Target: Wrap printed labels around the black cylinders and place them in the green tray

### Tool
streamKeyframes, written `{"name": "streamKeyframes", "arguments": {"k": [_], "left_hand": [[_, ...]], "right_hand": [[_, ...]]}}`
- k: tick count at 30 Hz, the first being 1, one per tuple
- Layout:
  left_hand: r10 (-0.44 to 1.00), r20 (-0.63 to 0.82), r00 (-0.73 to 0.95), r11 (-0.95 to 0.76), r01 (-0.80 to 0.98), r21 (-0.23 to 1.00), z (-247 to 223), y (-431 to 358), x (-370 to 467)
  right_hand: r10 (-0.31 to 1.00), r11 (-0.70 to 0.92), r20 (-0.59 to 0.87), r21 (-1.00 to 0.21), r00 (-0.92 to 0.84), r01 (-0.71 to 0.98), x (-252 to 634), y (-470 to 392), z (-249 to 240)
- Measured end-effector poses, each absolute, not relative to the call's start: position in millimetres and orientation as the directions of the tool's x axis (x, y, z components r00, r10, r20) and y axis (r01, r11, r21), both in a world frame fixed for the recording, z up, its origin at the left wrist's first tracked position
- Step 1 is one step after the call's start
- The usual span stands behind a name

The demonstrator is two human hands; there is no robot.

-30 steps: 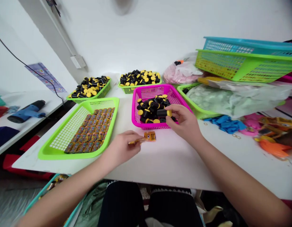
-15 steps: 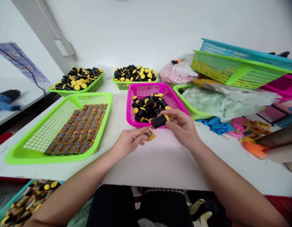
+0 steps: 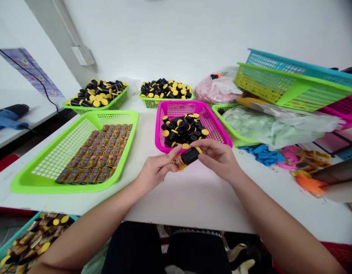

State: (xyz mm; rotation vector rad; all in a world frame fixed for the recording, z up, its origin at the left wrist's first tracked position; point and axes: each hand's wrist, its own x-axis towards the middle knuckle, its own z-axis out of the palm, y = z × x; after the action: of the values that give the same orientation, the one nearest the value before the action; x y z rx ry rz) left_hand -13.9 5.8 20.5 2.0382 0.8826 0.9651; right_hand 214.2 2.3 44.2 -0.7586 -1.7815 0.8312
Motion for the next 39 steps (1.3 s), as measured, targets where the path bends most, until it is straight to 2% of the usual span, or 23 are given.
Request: {"name": "streamKeyframes", "arguments": {"k": [4, 9, 12, 17, 20, 22, 26, 29, 33, 36, 39], "left_hand": [[0.750, 0.392, 0.533, -0.552, 0.177, 0.815, 15.6, 6.3, -11.0], [0.758, 0.312, 0.572, -0.348, -0.050, 0.936, 9.5, 3.9, -3.7], [0.743, 0.284, 0.606, -0.311, -0.063, 0.948, 8.9, 3.2, -4.3], [0.678, 0.238, 0.696, -0.332, 0.000, 0.943, 11.0, -0.7, -9.3], [0.633, 0.220, 0.743, -0.174, -0.140, 0.975, 13.4, -2.3, -9.9], [0.623, 0.236, 0.746, -0.053, -0.261, 0.964, 15.6, -1.7, -9.1], [0.691, 0.255, 0.677, 0.054, -0.400, 0.915, 19.8, 2.1, -5.8], [0.826, 0.219, 0.520, 0.053, -0.459, 0.887, 21.6, 4.4, -3.3], [0.913, 0.161, 0.375, 0.031, -0.457, 0.889, 22.5, 4.0, -1.7], [0.932, 0.169, 0.321, -0.007, -0.451, 0.893, 24.0, 1.5, -0.7], [0.915, 0.186, 0.358, -0.022, -0.418, 0.908, 27.2, -1.7, 1.4]], "right_hand": [[0.756, 0.623, 0.532, -0.763, -0.382, 0.171, 215.1, 1.2, 45.2], [0.770, 0.580, 0.423, -0.775, -0.478, 0.249, 208.0, -4.0, 45.1], [0.755, 0.615, 0.456, -0.742, -0.471, 0.267, 206.4, -5.2, 42.0], [0.669, 0.652, 0.490, -0.747, -0.559, 0.125, 214.2, -3.3, 40.1], [0.582, 0.654, 0.517, -0.756, -0.628, -0.017, 215.6, -1.0, 39.6], [0.582, 0.616, 0.527, -0.783, -0.620, -0.086, 213.2, -0.1, 37.6], [0.632, 0.579, 0.494, -0.813, -0.597, -0.060, 205.4, -3.2, 34.1], [0.667, 0.692, 0.551, -0.708, -0.502, 0.143, 197.1, -9.8, 34.1], [0.617, 0.773, 0.650, -0.391, -0.444, 0.500, 178.6, -16.8, 24.7], [0.507, 0.783, 0.752, -0.196, -0.422, 0.590, 167.1, -16.4, 12.9], [0.399, 0.780, 0.838, -0.097, -0.372, 0.618, 163.8, -15.7, 8.7]]}}
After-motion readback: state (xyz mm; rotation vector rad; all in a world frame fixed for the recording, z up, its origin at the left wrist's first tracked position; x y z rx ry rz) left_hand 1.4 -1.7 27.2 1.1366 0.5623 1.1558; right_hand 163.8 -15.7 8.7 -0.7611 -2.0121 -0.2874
